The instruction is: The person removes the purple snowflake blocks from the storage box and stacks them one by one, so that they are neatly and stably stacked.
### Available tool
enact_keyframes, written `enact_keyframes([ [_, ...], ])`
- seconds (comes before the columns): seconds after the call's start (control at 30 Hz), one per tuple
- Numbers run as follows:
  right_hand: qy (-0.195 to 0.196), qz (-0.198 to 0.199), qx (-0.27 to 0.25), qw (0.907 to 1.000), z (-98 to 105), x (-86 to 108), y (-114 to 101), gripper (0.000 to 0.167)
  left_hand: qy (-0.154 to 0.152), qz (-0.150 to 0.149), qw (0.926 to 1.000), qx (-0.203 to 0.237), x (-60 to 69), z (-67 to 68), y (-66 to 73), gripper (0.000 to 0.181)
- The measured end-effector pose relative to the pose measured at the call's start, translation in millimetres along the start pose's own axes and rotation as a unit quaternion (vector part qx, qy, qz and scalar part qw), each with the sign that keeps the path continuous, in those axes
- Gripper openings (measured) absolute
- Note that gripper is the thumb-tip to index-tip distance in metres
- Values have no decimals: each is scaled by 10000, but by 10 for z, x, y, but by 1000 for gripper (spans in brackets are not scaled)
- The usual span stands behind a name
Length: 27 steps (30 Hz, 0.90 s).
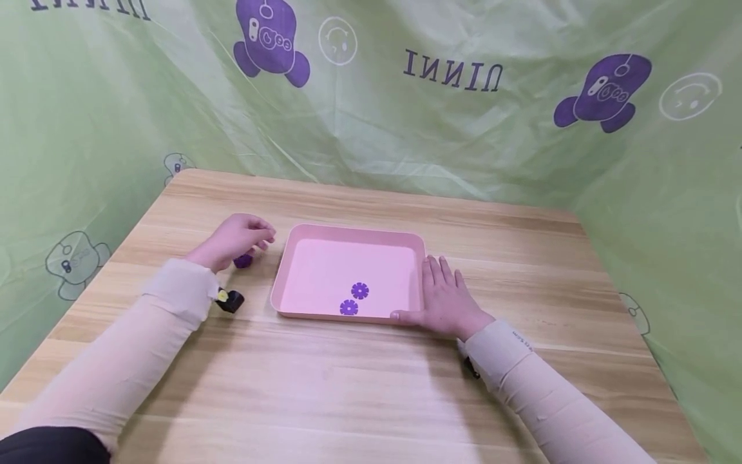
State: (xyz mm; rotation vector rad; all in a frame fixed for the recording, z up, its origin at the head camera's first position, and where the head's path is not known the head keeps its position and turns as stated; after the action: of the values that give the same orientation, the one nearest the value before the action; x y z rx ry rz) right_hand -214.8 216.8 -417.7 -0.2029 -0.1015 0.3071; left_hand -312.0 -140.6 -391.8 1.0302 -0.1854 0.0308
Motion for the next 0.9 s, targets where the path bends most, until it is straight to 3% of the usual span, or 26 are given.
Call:
enact_keyframes([
  [0.13, 18, -1, -8, 10000, -7, 4, 2, 125, -299, -185, 9994, 12, 2, -304, 243, 29],
  [0.4, 73, 18, -13, 10000, 6, -5, -4, 125, -915, -571, 9928, -525, 29, -808, 605, 21],
  [0.7, 72, 18, 21, 10000, 15, -6, -5, 125, -1398, -919, 9777, -1267, 87, -1282, 756, 7],
  [0.9, 63, -13, -48, 10000, 15, 3, -1, 126, -1587, -971, 9702, -1551, 90, -1514, 829, 11],
])
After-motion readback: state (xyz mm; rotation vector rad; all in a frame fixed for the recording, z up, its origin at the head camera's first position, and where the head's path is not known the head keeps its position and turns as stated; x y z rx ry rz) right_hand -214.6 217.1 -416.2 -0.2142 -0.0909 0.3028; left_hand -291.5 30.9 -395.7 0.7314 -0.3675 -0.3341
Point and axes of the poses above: each hand's wrist, its own x-axis away from the middle knuckle, its own z-axis out of the back of the hand, y = z × x, the point moved 8 cm from there along -x, towards the middle knuckle, and after that the axes turned 9 degrees about y, right-handed, at the moved point
